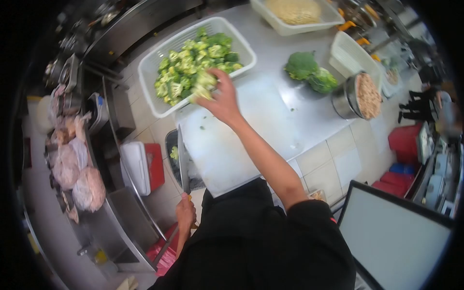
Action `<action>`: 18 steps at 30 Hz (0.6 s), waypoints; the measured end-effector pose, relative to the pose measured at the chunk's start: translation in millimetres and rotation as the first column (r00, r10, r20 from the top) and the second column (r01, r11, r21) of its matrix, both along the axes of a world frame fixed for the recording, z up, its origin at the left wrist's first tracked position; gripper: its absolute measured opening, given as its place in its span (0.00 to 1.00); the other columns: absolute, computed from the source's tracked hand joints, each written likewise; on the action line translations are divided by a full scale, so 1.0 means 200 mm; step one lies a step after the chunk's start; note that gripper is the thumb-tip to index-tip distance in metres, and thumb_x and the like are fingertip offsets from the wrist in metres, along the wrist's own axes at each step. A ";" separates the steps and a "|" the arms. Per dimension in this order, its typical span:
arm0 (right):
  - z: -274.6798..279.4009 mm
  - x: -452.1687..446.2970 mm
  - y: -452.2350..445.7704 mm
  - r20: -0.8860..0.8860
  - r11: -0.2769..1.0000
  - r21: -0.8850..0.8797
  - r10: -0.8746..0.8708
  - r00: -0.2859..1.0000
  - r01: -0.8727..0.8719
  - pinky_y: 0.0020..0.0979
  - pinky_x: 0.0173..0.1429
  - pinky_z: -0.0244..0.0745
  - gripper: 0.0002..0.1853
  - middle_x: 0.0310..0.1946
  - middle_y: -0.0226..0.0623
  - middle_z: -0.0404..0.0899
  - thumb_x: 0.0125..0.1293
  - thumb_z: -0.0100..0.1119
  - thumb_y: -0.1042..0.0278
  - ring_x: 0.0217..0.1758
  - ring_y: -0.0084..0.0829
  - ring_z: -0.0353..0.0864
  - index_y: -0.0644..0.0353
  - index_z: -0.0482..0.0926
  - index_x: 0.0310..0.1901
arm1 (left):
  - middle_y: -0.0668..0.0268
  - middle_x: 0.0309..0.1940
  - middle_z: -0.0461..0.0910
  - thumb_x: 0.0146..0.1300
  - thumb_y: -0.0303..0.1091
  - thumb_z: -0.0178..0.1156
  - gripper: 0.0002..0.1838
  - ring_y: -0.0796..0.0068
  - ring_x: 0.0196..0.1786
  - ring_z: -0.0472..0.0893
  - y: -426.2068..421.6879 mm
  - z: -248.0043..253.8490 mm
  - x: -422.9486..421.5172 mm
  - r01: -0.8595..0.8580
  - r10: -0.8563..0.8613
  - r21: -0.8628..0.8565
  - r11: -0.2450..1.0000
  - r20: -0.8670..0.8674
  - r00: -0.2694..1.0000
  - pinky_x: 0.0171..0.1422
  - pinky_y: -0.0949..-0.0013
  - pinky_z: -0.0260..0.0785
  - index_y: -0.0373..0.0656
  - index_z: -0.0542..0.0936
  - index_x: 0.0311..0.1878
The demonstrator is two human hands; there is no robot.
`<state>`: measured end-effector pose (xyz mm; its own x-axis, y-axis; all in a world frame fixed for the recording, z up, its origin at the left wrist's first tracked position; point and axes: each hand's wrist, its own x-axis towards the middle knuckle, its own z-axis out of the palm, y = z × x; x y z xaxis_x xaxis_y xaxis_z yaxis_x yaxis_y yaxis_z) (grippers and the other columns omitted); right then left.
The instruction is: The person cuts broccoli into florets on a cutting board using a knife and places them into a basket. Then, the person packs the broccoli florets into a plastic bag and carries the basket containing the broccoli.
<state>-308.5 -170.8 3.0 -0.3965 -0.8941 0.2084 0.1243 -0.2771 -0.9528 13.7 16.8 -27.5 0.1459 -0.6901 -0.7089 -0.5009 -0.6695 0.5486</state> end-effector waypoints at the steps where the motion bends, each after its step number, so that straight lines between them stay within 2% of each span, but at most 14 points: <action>1: 0.17 -0.01 -0.07 0.025 0.999 0.035 0.023 0.999 -0.024 0.39 0.61 0.80 0.45 0.67 0.40 0.63 0.47 0.77 0.78 0.69 0.36 0.68 0.56 0.64 0.68 | 0.68 0.12 0.67 0.76 0.60 0.42 0.35 0.78 0.17 0.70 -0.01 0.01 -0.01 0.018 -0.018 0.015 1.000 -0.007 1.000 0.21 0.69 0.60 0.35 0.75 0.27; 2: 0.22 -0.02 -0.14 0.065 0.999 -0.015 0.039 0.997 -0.038 0.46 0.71 0.70 0.48 0.71 0.47 0.61 0.49 0.79 0.71 0.73 0.43 0.64 0.55 0.62 0.71 | 0.68 0.13 0.67 0.77 0.59 0.43 0.35 0.79 0.17 0.69 -0.01 -0.01 -0.01 0.022 -0.022 -0.009 1.000 -0.037 0.999 0.22 0.68 0.61 0.35 0.76 0.27; 3: 0.22 -0.10 -0.16 -0.148 0.997 -0.050 -0.069 0.987 0.063 0.47 0.73 0.65 0.47 0.72 0.48 0.60 0.49 0.79 0.69 0.75 0.46 0.62 0.55 0.62 0.71 | 0.68 0.13 0.67 0.77 0.58 0.43 0.34 0.79 0.17 0.69 -0.01 -0.01 -0.02 0.054 -0.055 -0.037 0.998 -0.042 0.998 0.22 0.69 0.61 0.35 0.76 0.27; 4: 0.22 -0.17 -0.18 -0.348 0.984 -0.100 -0.175 0.921 0.149 0.47 0.75 0.61 0.47 0.72 0.50 0.60 0.50 0.79 0.67 0.76 0.49 0.60 0.54 0.62 0.72 | 0.68 0.13 0.67 0.77 0.57 0.43 0.34 0.79 0.17 0.68 -0.01 -0.02 -0.03 0.080 -0.083 -0.065 0.995 -0.044 0.996 0.22 0.69 0.60 0.35 0.76 0.26; 5: 0.21 -0.24 -0.20 -0.528 0.962 -0.166 -0.271 0.805 0.215 0.48 0.78 0.57 0.47 0.72 0.52 0.60 0.51 0.78 0.65 0.77 0.53 0.58 0.54 0.63 0.72 | 0.68 0.13 0.68 0.77 0.57 0.43 0.34 0.79 0.17 0.68 -0.01 -0.03 -0.03 0.101 -0.106 -0.097 0.990 -0.048 0.993 0.22 0.69 0.60 0.35 0.76 0.26; 6: 0.19 -0.35 -0.16 -0.590 0.933 -0.181 -0.357 0.724 0.312 0.48 0.79 0.53 0.45 0.72 0.53 0.59 0.52 0.77 0.61 0.77 0.59 0.55 0.52 0.65 0.71 | 0.68 0.14 0.69 0.77 0.55 0.45 0.32 0.80 0.18 0.68 -0.01 -0.05 -0.02 0.117 -0.121 -0.073 0.990 -0.055 0.991 0.23 0.70 0.61 0.35 0.77 0.27; 8: -0.02 -0.63 -0.07 -0.765 0.821 -0.120 -0.435 0.475 0.559 0.49 0.78 0.54 0.44 0.73 0.53 0.58 0.50 0.77 0.61 0.77 0.59 0.54 0.48 0.66 0.71 | 0.69 0.15 0.70 0.76 0.55 0.47 0.31 0.80 0.18 0.69 -0.03 -0.01 -0.06 0.169 -0.170 -0.022 0.985 -0.096 0.981 0.23 0.71 0.61 0.35 0.78 0.28; 9: -0.06 -0.79 -0.02 -0.927 0.744 -0.033 -0.272 0.257 0.668 0.51 0.77 0.55 0.47 0.74 0.56 0.56 0.47 0.78 0.59 0.78 0.60 0.52 0.46 0.66 0.71 | 0.69 0.15 0.70 0.76 0.54 0.48 0.30 0.80 0.19 0.70 -0.02 0.02 -0.07 0.180 -0.179 0.006 0.984 -0.112 0.977 0.24 0.71 0.61 0.36 0.79 0.29; 10: -0.02 -0.89 0.02 -0.975 0.632 0.179 0.013 0.221 0.754 0.59 0.75 0.55 0.50 0.74 0.59 0.55 0.45 0.78 0.60 0.77 0.62 0.52 0.44 0.64 0.72 | 0.69 0.17 0.72 0.76 0.54 0.50 0.29 0.80 0.20 0.71 -0.04 0.05 -0.10 0.235 -0.230 0.052 0.971 -0.099 0.968 0.25 0.72 0.63 0.35 0.80 0.31; 11: -0.07 -0.99 0.05 -0.979 0.548 0.186 0.175 0.106 0.816 0.65 0.72 0.55 0.51 0.75 0.56 0.53 0.45 0.77 0.62 0.77 0.63 0.51 0.40 0.62 0.74 | 0.68 0.19 0.74 0.75 0.55 0.51 0.29 0.81 0.21 0.71 -0.08 0.13 -0.18 0.316 -0.311 0.034 0.948 -0.106 0.945 0.26 0.72 0.64 0.35 0.81 0.32; 13: -0.28 -1.25 0.08 -0.954 0.615 0.001 0.238 -0.185 0.788 0.68 0.71 0.56 0.49 0.76 0.50 0.53 0.45 0.76 0.63 0.78 0.63 0.50 0.37 0.62 0.73 | 0.69 0.20 0.75 0.75 0.55 0.51 0.29 0.81 0.22 0.71 -0.10 -0.01 -0.22 0.381 -0.365 0.038 0.924 -0.216 0.906 0.27 0.72 0.64 0.34 0.81 0.35; 15: -0.36 -1.41 0.07 -0.886 0.656 0.022 0.363 -0.290 0.754 0.67 0.69 0.59 0.46 0.75 0.45 0.55 0.46 0.75 0.65 0.77 0.60 0.52 0.37 0.65 0.70 | 0.68 0.18 0.73 0.75 0.57 0.50 0.31 0.79 0.18 0.70 -0.14 -0.05 -0.33 0.458 -0.440 0.021 0.889 -0.240 0.865 0.23 0.72 0.63 0.35 0.79 0.32; 18: -0.21 -1.41 0.05 -0.874 0.641 0.273 0.477 -0.093 0.717 0.60 0.66 0.65 0.45 0.70 0.44 0.62 0.44 0.76 0.63 0.73 0.57 0.60 0.38 0.67 0.68 | 0.67 0.15 0.71 0.74 0.62 0.47 0.34 0.78 0.13 0.68 -0.20 -0.04 -0.39 0.375 -0.303 0.214 0.902 -0.303 0.903 0.17 0.71 0.60 0.37 0.76 0.28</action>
